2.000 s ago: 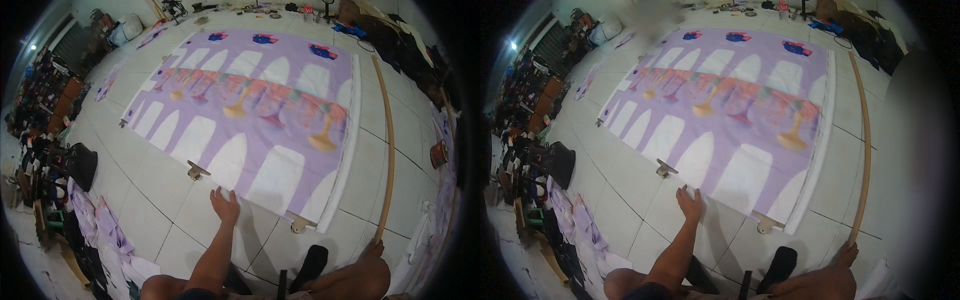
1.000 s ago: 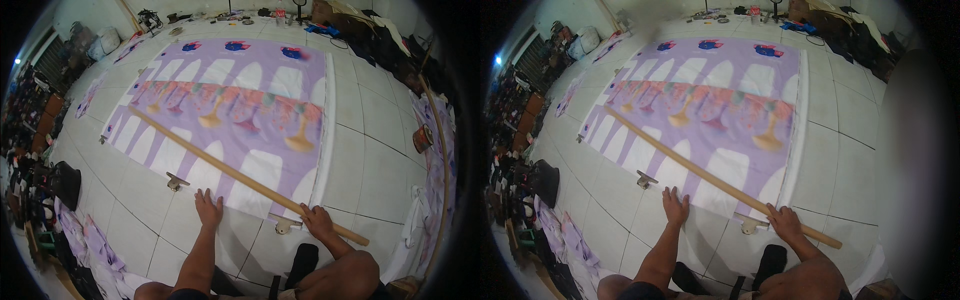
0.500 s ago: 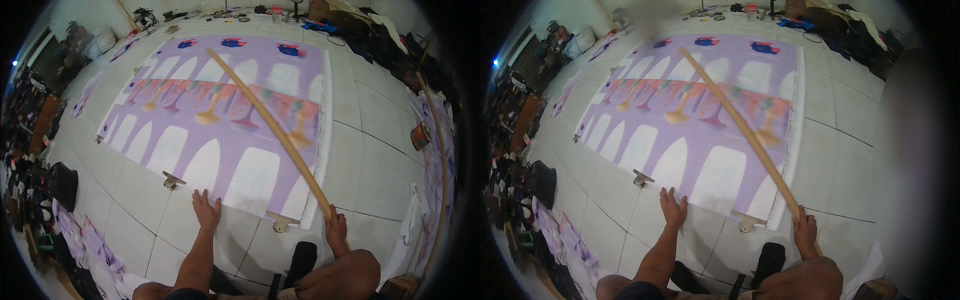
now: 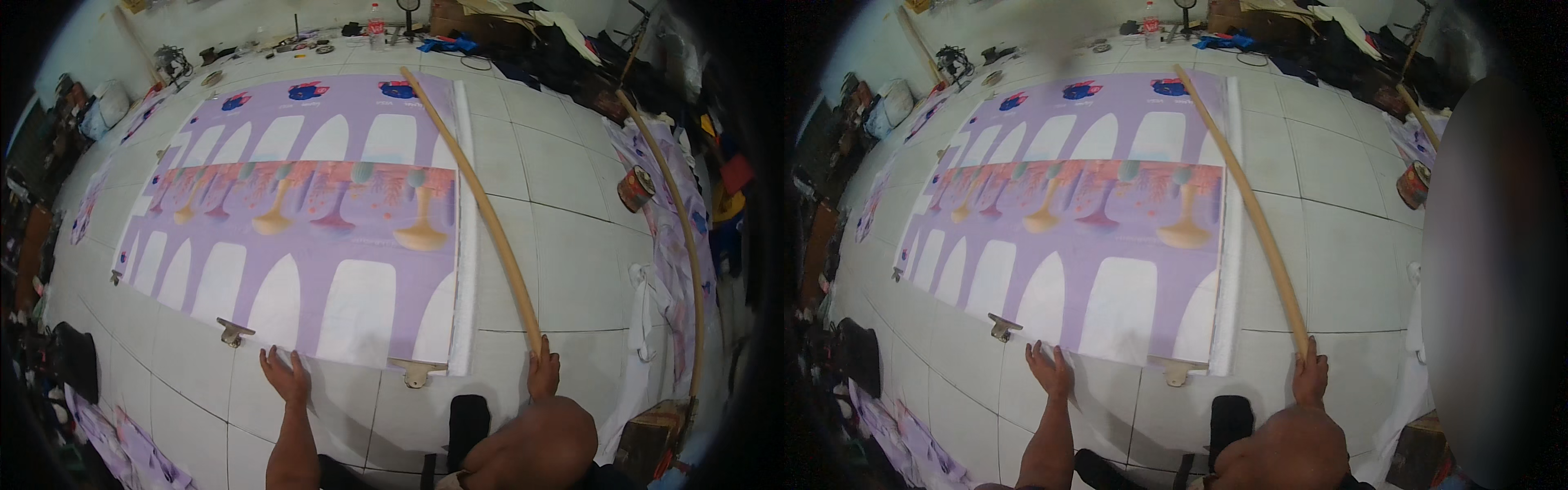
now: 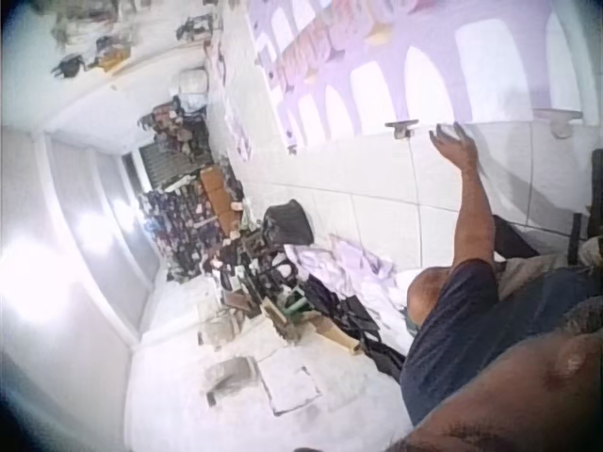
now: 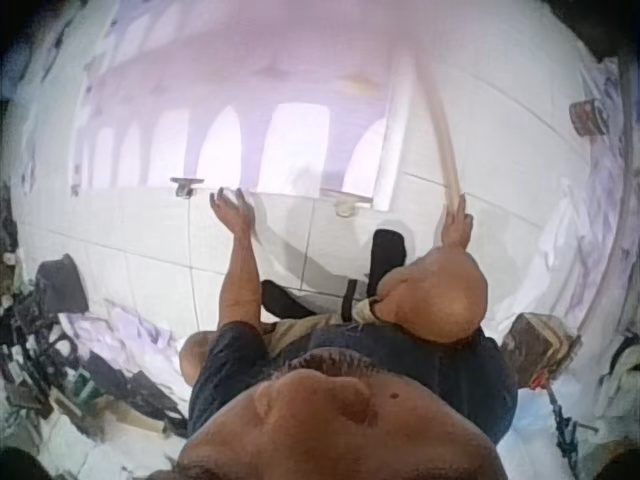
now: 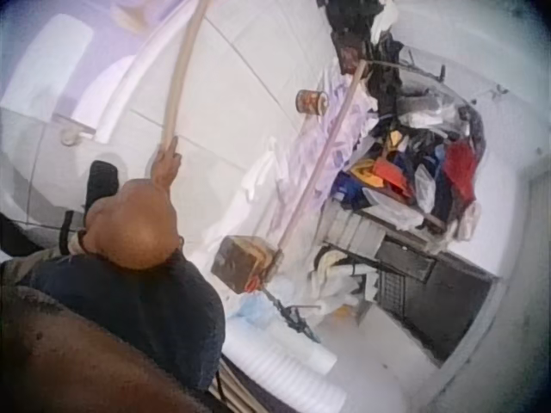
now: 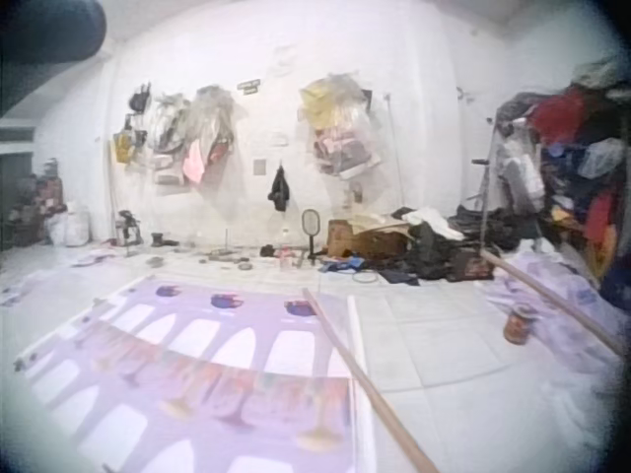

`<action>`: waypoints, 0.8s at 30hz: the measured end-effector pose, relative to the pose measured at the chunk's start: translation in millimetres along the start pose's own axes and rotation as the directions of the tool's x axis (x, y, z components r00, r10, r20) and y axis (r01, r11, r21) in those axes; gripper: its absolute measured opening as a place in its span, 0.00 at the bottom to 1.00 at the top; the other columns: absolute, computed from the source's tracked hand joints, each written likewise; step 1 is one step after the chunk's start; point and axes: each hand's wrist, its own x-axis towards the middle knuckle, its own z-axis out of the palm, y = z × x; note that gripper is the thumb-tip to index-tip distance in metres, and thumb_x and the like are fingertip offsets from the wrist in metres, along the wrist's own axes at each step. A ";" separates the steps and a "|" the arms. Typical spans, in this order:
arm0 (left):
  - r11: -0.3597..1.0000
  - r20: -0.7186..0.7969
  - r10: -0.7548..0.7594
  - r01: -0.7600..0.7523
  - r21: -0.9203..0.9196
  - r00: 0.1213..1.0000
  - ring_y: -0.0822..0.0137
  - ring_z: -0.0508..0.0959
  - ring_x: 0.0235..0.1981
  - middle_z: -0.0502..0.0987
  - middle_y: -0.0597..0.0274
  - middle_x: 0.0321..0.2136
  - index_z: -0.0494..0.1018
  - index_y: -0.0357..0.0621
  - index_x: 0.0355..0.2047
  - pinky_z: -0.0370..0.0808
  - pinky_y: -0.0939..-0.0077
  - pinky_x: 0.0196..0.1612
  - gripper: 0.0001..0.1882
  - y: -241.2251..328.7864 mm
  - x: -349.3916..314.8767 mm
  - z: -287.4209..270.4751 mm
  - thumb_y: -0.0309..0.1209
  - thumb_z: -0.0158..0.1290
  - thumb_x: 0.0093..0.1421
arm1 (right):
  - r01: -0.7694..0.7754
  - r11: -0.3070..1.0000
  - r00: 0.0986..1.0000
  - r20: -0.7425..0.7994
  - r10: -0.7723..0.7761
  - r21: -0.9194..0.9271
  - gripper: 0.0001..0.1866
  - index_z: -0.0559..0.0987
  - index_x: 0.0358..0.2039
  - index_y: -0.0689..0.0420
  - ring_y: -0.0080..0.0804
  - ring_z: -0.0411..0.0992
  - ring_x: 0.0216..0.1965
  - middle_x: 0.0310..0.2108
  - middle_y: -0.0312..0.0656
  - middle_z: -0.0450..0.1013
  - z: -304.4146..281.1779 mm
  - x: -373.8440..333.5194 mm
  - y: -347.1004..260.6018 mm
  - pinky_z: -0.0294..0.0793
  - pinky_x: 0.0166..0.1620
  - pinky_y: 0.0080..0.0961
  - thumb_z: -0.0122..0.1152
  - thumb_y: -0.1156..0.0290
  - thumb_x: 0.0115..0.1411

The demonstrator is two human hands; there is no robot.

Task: The person positions and secures pieces of printed fabric onto a larger base sheet on the floor using large metal clips.

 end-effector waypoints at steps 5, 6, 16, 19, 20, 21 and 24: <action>1.000 -0.031 -0.014 0.014 -0.003 0.999 0.38 0.58 0.65 0.57 0.32 0.63 0.64 0.28 0.58 0.58 0.50 0.67 0.29 -10.9 2.2 -6.2 0.37 0.53 0.63 | -0.163 0.987 0.987 -0.014 0.163 0.009 0.29 0.60 0.70 0.43 0.51 0.70 0.40 0.38 0.54 0.67 -1.2 -2.5 16.9 0.72 0.45 0.44 0.51 0.59 0.70; 1.000 -0.029 -0.012 0.012 -0.009 0.999 0.38 0.58 0.65 0.57 0.32 0.63 0.64 0.28 0.58 0.57 0.50 0.67 0.29 -10.1 1.5 -3.2 0.37 0.53 0.63 | -0.137 0.990 0.989 -0.053 0.136 -0.025 0.30 0.60 0.69 0.39 0.52 0.71 0.39 0.37 0.53 0.68 7.8 0.8 35.9 0.73 0.44 0.46 0.53 0.59 0.68; 0.998 -0.062 -0.058 0.056 -0.032 0.996 0.38 0.58 0.66 0.58 0.31 0.63 0.64 0.29 0.59 0.56 0.51 0.67 0.29 -25.3 8.7 -6.5 0.38 0.53 0.64 | -0.047 0.989 0.990 -0.126 0.065 0.143 0.27 0.60 0.70 0.48 0.50 0.70 0.38 0.37 0.52 0.69 -4.5 26.5 19.2 0.72 0.43 0.43 0.46 0.60 0.73; 0.997 -0.126 -0.080 0.080 -0.008 0.989 0.38 0.58 0.66 0.58 0.31 0.63 0.65 0.29 0.59 0.56 0.51 0.68 0.29 -35.9 23.8 -12.3 0.38 0.53 0.64 | 0.121 0.983 0.991 -0.080 -0.111 0.138 0.27 0.60 0.70 0.49 0.49 0.70 0.37 0.37 0.51 0.69 -26.0 41.0 -31.5 0.72 0.43 0.42 0.47 0.61 0.72; 0.996 -0.134 -0.080 0.075 -0.042 0.988 0.38 0.57 0.66 0.57 0.31 0.64 0.64 0.30 0.59 0.55 0.51 0.68 0.29 -34.4 24.4 -1.7 0.38 0.54 0.64 | 0.190 0.974 0.980 -0.076 -0.181 0.124 0.27 0.60 0.70 0.50 0.49 0.70 0.37 0.37 0.50 0.68 -33.4 48.5 -43.2 0.72 0.43 0.41 0.47 0.61 0.72; 0.996 -0.124 -0.094 0.094 -0.010 0.988 0.38 0.57 0.66 0.57 0.31 0.64 0.64 0.30 0.60 0.54 0.52 0.68 0.30 -28.9 29.8 -3.5 0.37 0.54 0.63 | 0.291 0.949 0.956 -0.050 -0.287 0.120 0.28 0.61 0.70 0.48 0.48 0.69 0.37 0.36 0.50 0.68 -36.2 55.8 -64.0 0.72 0.42 0.41 0.48 0.61 0.71; 0.999 -0.148 -0.042 0.043 0.004 0.988 0.38 0.56 0.67 0.57 0.31 0.64 0.64 0.29 0.60 0.53 0.52 0.69 0.32 -28.5 50.0 -6.6 0.37 0.56 0.62 | 0.543 0.832 0.832 0.058 -0.551 0.112 0.28 0.62 0.69 0.44 0.47 0.69 0.36 0.35 0.49 0.67 -34.9 76.6 -143.4 0.72 0.41 0.41 0.52 0.61 0.69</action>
